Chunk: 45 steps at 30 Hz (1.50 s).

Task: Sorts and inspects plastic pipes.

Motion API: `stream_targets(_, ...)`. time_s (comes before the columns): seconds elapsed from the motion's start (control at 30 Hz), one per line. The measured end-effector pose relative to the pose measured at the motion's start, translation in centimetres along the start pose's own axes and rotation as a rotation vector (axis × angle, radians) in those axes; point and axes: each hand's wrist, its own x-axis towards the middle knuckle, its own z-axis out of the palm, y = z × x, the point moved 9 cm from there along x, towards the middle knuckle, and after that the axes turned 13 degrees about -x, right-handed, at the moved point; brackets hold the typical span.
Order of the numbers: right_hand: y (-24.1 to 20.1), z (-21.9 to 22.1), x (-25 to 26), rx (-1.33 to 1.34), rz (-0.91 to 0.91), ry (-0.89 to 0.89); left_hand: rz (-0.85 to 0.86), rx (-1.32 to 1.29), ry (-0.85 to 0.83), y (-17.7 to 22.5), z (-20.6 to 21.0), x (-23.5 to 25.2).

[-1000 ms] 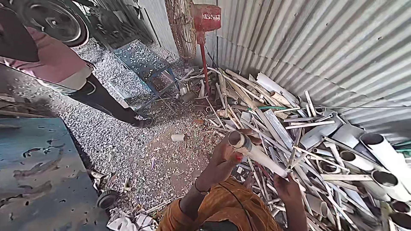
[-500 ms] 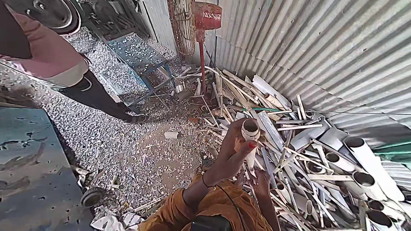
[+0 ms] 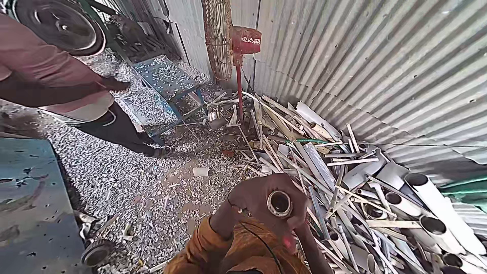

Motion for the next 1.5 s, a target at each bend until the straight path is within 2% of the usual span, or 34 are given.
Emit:
stream_targets(0.07,-2.5,0.4,-0.3,-0.114,0.053,-0.179,-0.075,-0.101,-0.125,-0.2,1.2,-0.2)
stream_targets(0.1,-2.7,0.5,-0.3,-0.139,0.078,-0.218,-0.073,-0.093,-0.121,-0.2,1.3,-0.1)
stream_targets(0.17,-0.6,0.2,-0.3,-0.026,0.013,0.003,0.024,0.065,0.026,-0.1,0.3,0.1)
stream_targets(0.23,1.6,-0.3,-0.3,0.070,0.012,0.241,0.171,0.269,0.284,-0.1,-1.5,-0.6)
stream_targets(0.3,3.0,-0.9,-0.3,-0.012,0.104,0.418,0.259,0.348,0.561,-0.1,-3.6,-2.2)
stream_targets(0.37,4.9,-0.2,-0.2,-0.203,0.086,0.539,0.294,0.274,0.736,-0.1,-5.0,-3.8)
stream_targets(0.5,6.6,1.1,-0.4,-0.212,0.006,0.661,0.285,0.258,0.778,-0.5,-5.0,-4.5)
stream_targets(0.6,5.8,0.9,-0.9,-0.234,-0.081,0.720,0.299,0.321,0.744,-0.6,-4.2,-4.6)
stream_targets(0.8,4.5,0.9,-0.9,-0.236,-0.120,0.711,0.355,0.442,0.795,0.3,-3.7,-5.2)
stream_targets(0.93,2.1,0.0,-0.3,-0.132,0.002,0.630,0.379,0.486,0.789,0.8,-3.3,-5.2)
stream_targets(1.03,4.2,0.9,-0.1,-0.175,0.043,0.630,0.329,0.422,0.810,0.4,-3.8,-5.7)
stream_targets(1.13,6.4,0.5,1.1,-0.373,0.206,0.565,0.271,0.221,1.069,0.5,-7.2,-7.7)
stream_targets(1.2,6.8,0.2,1.9,-0.527,0.326,0.435,0.346,0.126,1.316,1.2,-9.8,-10.6)
stream_targets(1.23,6.7,0.0,2.1,-0.601,0.435,0.334,0.352,0.127,1.381,1.7,-10.8,-12.1)
stream_targets(1.3,6.6,-0.6,2.0,-0.739,0.644,0.147,0.328,0.138,1.450,2.0,-12.5,-14.9)
stream_targets(1.33,6.7,-0.9,1.9,-0.787,0.706,0.108,0.324,0.097,1.465,1.8,-13.2,-16.1)
stream_targets(1.5,7.0,0.3,2.0,-0.856,0.796,0.040,0.482,-0.215,1.581,-1.0,-14.0,-20.0)
